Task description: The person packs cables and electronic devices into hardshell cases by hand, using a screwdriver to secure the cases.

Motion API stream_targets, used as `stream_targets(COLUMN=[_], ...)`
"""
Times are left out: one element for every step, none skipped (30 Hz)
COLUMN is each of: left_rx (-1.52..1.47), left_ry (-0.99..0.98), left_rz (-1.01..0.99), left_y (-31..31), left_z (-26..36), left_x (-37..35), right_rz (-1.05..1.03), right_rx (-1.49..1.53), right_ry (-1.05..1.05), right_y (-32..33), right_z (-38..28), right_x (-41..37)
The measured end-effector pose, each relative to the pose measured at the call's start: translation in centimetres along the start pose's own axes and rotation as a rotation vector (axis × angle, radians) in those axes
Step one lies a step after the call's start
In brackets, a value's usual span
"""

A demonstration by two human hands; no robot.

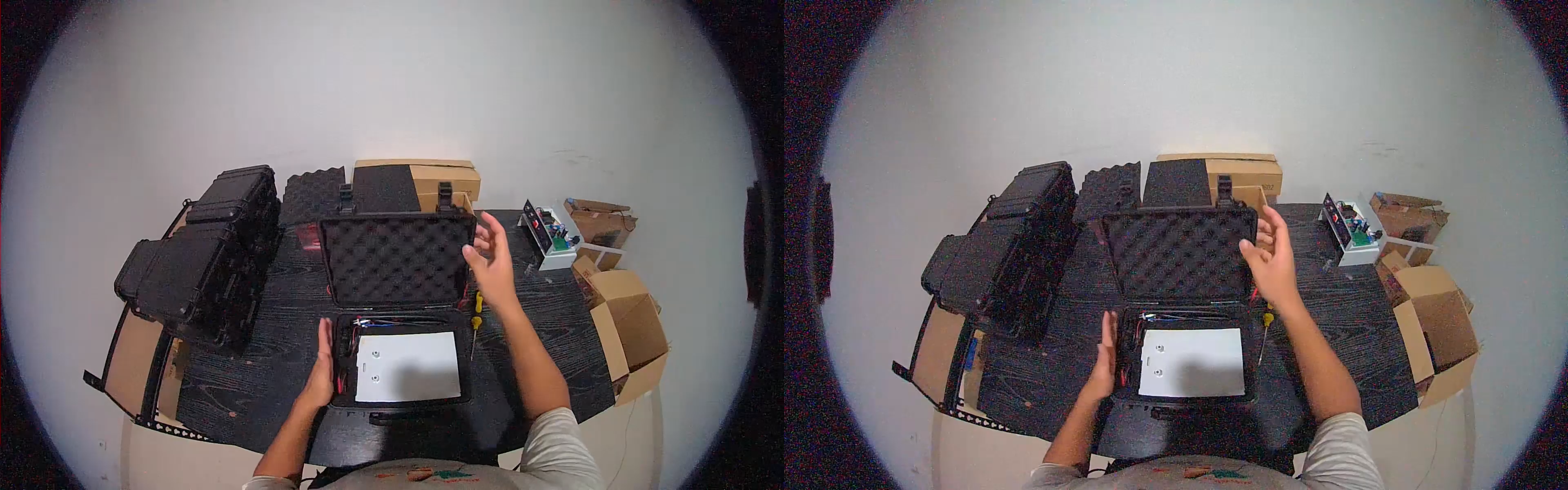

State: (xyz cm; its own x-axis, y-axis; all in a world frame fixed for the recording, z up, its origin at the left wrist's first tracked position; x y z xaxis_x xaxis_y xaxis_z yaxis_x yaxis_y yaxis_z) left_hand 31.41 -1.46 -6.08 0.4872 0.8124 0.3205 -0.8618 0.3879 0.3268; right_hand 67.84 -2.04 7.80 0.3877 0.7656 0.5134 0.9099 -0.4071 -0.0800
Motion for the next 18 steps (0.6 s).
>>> stream_targets(left_rx=[-0.093,-0.185,-0.242,-0.3,-0.357,-0.376,-0.376,-0.377,-0.376,-0.379,-0.381,-0.383,-0.297,-0.211,-0.125,-0.108,-0.042,0.023], left_ry=[0.023,0.045,0.063,0.08,0.097,0.086,0.105,0.124,0.142,0.141,0.14,0.139,0.094,0.049,0.005,0.011,-0.025,-0.061], left_rz=[0.027,0.053,0.048,0.043,0.038,0.034,0.041,0.048,0.055,0.05,0.046,0.041,0.055,0.067,0.079,0.098,0.082,0.065], left_y=[0.1,0.2,0.2,0.2,0.2,0.1,0.2,0.2,0.3,0.5,0.7,0.8,1.1,1.2,1.2,1.0,1.0,1.0], left_z=[-0.2,-0.5,-0.7,-0.9,-1.0,-0.9,-1.1,-1.2,-1.2,-0.9,-0.5,0.0,0.9,2.0,3.4,5.1,4.9,4.2], left_x=[-0.4,-0.7,-1.1,-1.5,-1.9,-2.2,-2.7,-3.2,-3.6,-4.0,-4.4,-4.7,-4.8,-4.7,-4.7,-4.8,-4.9,-5.4], right_rz=[-0.006,-0.011,-0.017,-0.008,-0.028,-0.05,-0.072,-0.125,-0.177,-0.247,-0.34,-0.434,-0.529,-0.569,-0.608,-0.622,-0.616,-0.609], right_rx=[-0.003,-0.007,-0.01,-0.062,-0.121,-0.181,-0.24,-0.352,-0.462,-0.496,-0.521,-0.572,-0.621,-0.638,-0.654,-0.664,-0.666,-0.669], right_ry=[0.022,0.044,0.067,0.145,0.171,0.197,0.222,0.251,0.28,0.327,0.41,0.366,0.32,0.298,0.275,0.259,0.231,0.202], right_y=[0.1,0.2,0.3,0.8,0.9,1.0,1.2,1.2,1.3,1.1,1.0,1.1,0.9,0.9,0.9,0.6,0.6,0.7], right_z=[-1.4,-2.8,-3.8,-4.8,-5.6,-6.6,-7.5,-8.3,-8.9,-9.2,-9.0,-8.5,-8.0,-7.5,-7.0,-6.9,-6.5,-6.0], right_x=[-1.0,-2.1,-3.3,-4.4,-5.6,-6.9,-8.2,-9.5,-10.8,-12.3,-13.9,-15.3,-16.8,-18.1,-19.3,-20.2,-20.9,-21.6])
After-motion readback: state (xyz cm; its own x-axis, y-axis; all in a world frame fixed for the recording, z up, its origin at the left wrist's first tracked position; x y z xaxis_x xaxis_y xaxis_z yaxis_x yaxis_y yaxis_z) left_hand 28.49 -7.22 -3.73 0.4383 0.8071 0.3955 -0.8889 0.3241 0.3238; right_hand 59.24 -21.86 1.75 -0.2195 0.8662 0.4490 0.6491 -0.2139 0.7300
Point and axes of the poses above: each hand's wrist, its own x-axis towards the middle knuckle, its own y-axis out of the back of the hand, z = x × y, the point moved 8 cm from there along x, towards the middle knuckle, and after that the axes turned 8 degrees about x, right-handed, at the moved point
